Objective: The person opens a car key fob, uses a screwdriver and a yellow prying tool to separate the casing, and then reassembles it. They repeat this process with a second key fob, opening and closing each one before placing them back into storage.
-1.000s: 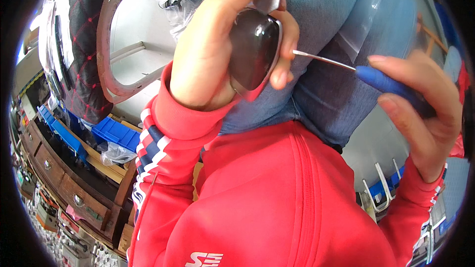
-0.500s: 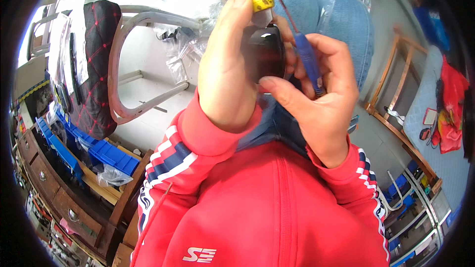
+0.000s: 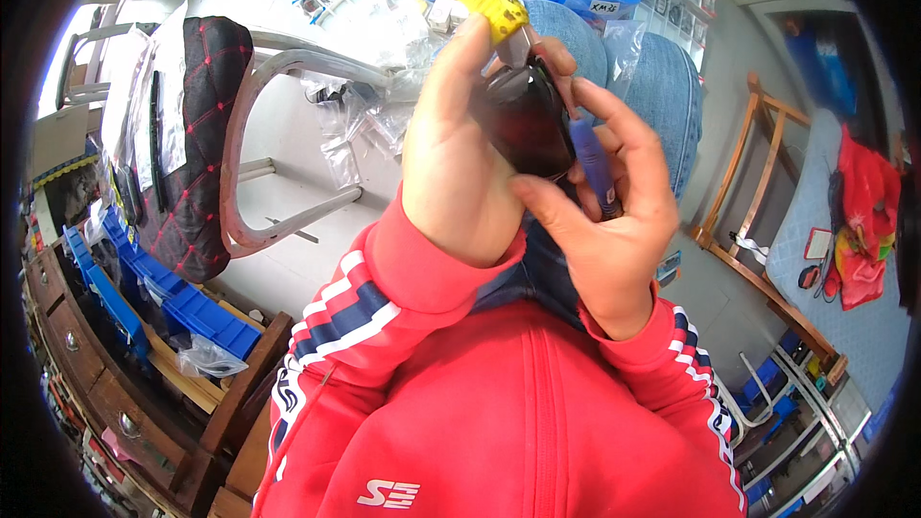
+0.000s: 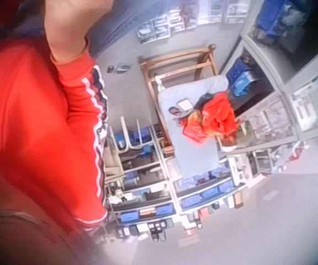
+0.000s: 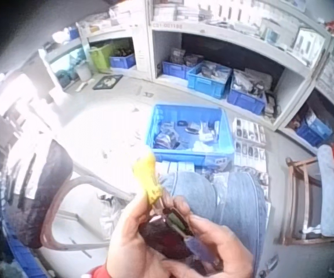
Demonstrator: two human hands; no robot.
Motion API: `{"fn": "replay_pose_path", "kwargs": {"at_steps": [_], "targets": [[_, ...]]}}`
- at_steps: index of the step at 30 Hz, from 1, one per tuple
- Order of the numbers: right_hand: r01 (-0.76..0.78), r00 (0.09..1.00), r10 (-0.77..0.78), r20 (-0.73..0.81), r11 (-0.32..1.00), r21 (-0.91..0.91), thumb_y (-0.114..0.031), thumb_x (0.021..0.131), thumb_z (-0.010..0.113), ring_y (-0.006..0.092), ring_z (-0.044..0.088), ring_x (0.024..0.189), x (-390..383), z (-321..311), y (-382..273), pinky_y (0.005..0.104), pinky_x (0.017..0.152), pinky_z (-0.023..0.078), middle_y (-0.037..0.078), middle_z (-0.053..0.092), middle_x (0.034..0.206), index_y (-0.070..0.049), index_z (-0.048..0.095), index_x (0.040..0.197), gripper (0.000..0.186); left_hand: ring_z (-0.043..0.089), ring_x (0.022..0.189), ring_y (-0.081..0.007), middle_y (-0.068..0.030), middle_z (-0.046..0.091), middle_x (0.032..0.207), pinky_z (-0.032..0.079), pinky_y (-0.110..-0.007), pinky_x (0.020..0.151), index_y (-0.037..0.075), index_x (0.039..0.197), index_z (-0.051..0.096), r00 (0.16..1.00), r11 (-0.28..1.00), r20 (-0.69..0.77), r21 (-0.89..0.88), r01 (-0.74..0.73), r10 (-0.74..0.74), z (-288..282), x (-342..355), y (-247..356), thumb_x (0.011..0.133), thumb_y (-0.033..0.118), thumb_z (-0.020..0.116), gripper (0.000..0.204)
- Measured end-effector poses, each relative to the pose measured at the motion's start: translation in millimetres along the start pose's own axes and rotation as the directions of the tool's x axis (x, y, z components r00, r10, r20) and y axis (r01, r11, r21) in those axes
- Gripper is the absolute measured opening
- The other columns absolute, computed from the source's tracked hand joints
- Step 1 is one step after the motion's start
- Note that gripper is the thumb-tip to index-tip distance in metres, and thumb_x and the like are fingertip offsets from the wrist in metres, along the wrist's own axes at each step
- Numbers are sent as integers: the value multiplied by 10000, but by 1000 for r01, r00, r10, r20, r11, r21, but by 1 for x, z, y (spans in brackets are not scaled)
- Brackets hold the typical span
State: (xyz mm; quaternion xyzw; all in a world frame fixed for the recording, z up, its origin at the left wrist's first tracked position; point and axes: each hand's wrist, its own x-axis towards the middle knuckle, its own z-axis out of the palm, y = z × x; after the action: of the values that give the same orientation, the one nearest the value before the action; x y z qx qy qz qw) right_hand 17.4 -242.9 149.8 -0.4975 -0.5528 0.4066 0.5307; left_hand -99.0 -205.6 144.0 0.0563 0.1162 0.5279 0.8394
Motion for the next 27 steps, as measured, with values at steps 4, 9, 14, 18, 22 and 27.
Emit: {"fn": "replay_pose_path", "kwargs": {"at_steps": [4,9,14,18,22,27], "targets": [[274,959,-278,46,882,-383,5,590,732,206,554,661,4,3,2,274,605,473,81,522,772,-42,593,982,419,516,831,-244,-102,542,913,446,-376,753,88,939,489,1000,999,-13,-48,-11,10,2,3,2,899,328,402,258],[525,851,-493,181,788,-323,51,554,692,180,553,639,-1,-1,0,256,537,456,74,510,819,-47,625,947,410,533,756,-202,-62,539,868,460,-339,665,119,912,487,979,995,-185,-41,-95,86,5,5,0,859,389,453,277],[565,825,-504,255,754,-336,79,554,639,142,530,588,-10,-7,-5,230,475,417,58,499,844,-57,635,971,439,481,865,-229,-72,500,969,434,-414,806,94,940,511,999,980,31,-199,-17,24,-11,9,17,904,320,392,258],[571,821,-494,287,724,-388,40,576,641,129,499,573,-11,-3,-3,220,463,399,33,473,850,-80,641,981,423,495,929,-224,-65,492,933,399,-418,890,78,929,527,998,971,56,-238,-25,40,-16,6,19,909,294,382,261],[600,798,-499,338,711,-365,59,592,637,115,503,598,-11,7,-1,203,471,406,41,458,876,-75,640,987,417,503,936,-217,-48,497,911,341,-460,941,99,848,509,1000,961,14,-276,5,-1,-15,4,18,881,298,428,217],[566,814,-452,366,758,-324,161,574,661,96,494,610,-9,12,4,184,501,403,76,424,919,-25,622,1009,474,506,908,-236,-61,507,898,339,-472,933,97,803,502,992,917,127,-395,48,3,-21,11,16,877,308,416,239]]}}
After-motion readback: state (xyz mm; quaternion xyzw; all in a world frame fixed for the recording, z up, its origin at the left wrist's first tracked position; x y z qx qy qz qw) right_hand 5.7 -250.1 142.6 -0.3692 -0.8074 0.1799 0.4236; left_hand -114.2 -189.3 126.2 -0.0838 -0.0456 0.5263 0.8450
